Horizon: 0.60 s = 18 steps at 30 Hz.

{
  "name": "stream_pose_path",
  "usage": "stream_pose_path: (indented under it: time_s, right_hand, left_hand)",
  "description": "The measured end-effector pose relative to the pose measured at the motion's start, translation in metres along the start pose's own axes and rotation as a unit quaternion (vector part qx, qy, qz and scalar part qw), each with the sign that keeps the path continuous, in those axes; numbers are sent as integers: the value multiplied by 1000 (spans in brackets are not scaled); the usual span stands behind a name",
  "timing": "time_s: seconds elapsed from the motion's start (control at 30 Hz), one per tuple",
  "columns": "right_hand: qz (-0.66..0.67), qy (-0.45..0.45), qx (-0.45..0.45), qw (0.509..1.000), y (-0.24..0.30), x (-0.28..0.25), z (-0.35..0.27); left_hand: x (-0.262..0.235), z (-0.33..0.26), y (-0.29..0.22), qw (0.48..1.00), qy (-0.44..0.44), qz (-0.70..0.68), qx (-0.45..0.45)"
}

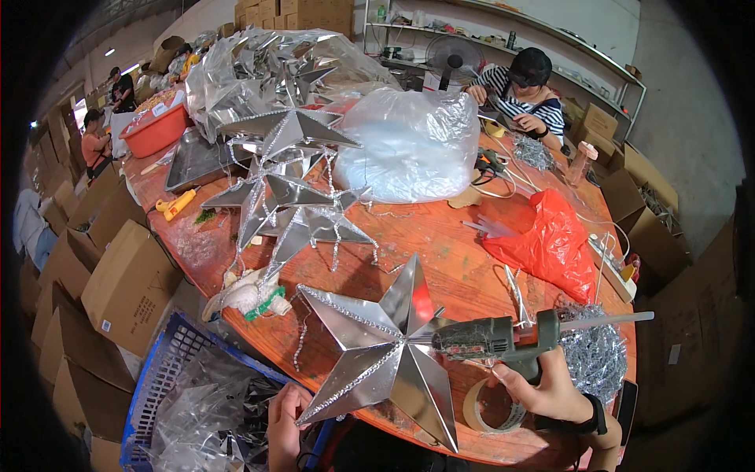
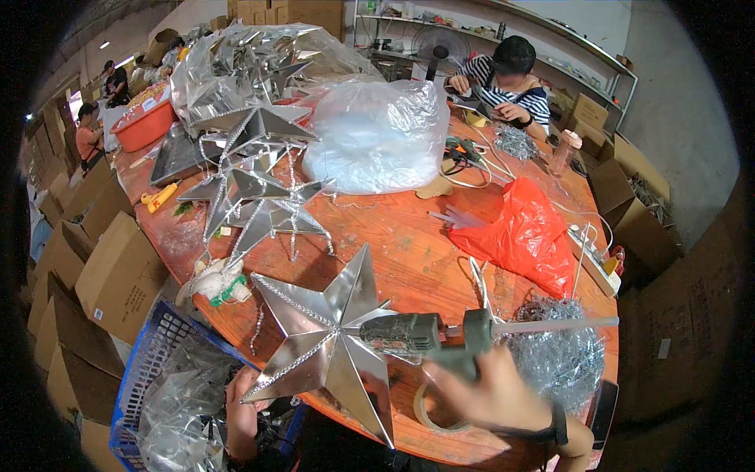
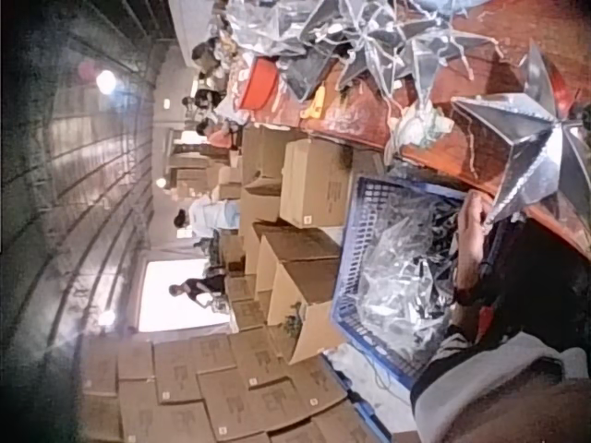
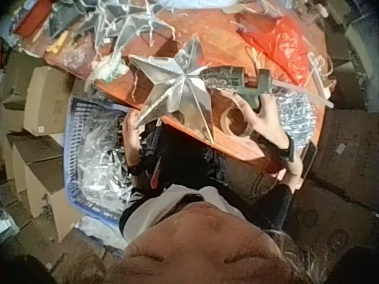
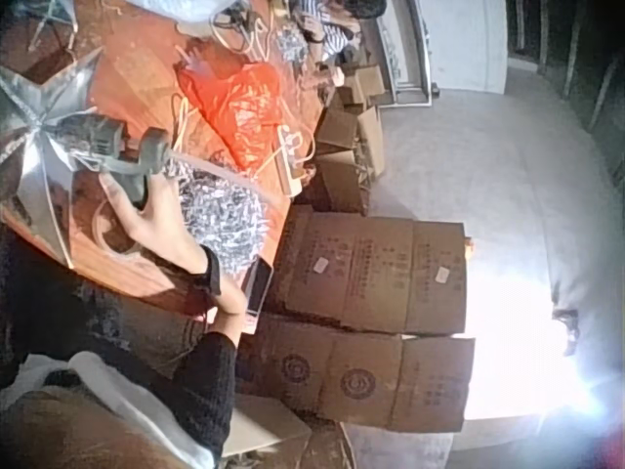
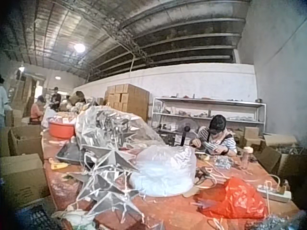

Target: Applying silver decorative trim to the edges of large metallic stars using a hot glue gun.

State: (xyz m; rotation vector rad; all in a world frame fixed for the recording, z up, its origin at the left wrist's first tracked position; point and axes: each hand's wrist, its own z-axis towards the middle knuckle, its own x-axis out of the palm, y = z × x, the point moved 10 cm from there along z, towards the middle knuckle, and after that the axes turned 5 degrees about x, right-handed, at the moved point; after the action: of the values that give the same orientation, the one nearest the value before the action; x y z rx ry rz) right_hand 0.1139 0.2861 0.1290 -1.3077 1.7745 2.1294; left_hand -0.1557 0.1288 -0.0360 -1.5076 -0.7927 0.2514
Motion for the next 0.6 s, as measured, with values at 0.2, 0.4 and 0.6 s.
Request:
stream_pose_path:
  time_s: [0.2, 0.4, 0.6]
  right_hand:
    - [35, -41, -22, 998, 3, -6, -4]
    - [-31, -55, -119, 991, 14, -19, -28]
    - [25, 73, 15, 997, -20, -5, -44]
  left_hand:
    - [0, 0, 3, 1000, 2, 6, -2]
    - [-6, 3, 7, 998, -17, 58, 5]
    - [-13, 4, 10, 997, -39, 70, 18]
